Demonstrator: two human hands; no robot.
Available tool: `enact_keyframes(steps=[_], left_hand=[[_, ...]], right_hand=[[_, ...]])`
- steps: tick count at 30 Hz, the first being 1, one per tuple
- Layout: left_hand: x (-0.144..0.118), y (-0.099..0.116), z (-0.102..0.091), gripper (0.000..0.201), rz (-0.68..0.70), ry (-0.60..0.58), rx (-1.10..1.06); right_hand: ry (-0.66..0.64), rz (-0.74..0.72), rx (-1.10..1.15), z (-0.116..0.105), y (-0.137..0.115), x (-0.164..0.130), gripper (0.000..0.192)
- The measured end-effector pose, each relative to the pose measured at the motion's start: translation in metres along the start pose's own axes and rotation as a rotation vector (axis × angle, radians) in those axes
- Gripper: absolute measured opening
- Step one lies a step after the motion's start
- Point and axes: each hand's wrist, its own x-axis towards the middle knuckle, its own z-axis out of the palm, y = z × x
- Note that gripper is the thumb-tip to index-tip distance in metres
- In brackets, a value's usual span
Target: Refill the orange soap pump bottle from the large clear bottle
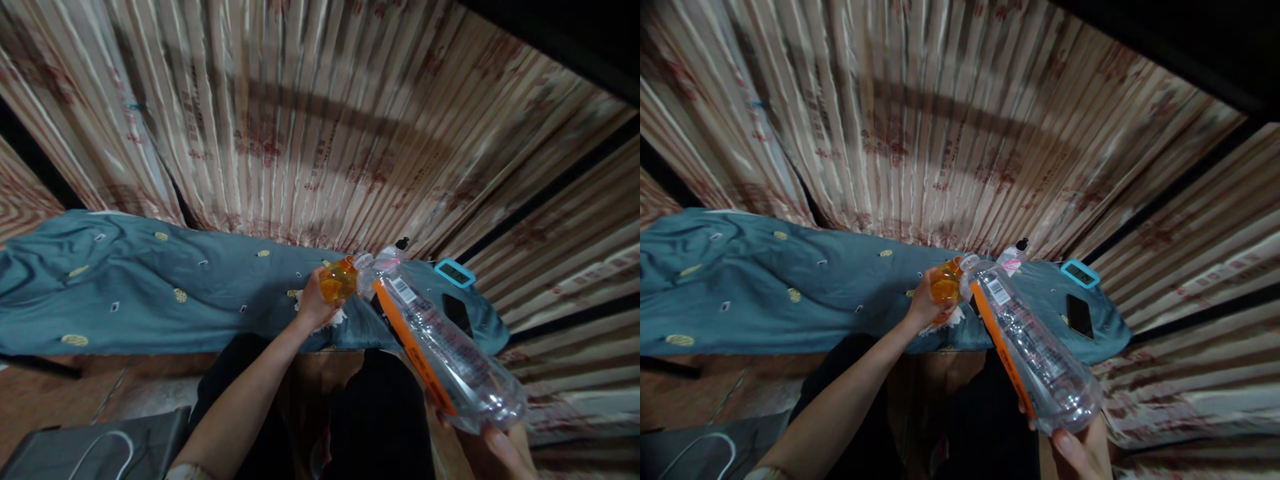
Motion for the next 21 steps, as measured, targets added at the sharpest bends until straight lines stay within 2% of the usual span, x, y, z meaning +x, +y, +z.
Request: enact_keyframes(steps=[4,13,21], left_hand=[[0.0,-0.001,0.001,0.078,-0.005,-0.003,-0.02],[0.0,0.001,-0.001,0.08,-0.016,-0.012,-0.024],[0.001,-0.001,-0.001,0.079,-0.007,-0.012,-0.04]], right_hand=[[-0.021,-0.03,0.005,-0.001,0.002,0.002,0.054],[0.001,0.046,-0.006,0.011,-0.01,-0.004,0.053],[0.015,0.004,-0.035,-0.001,0.005,-0.005,0.065]])
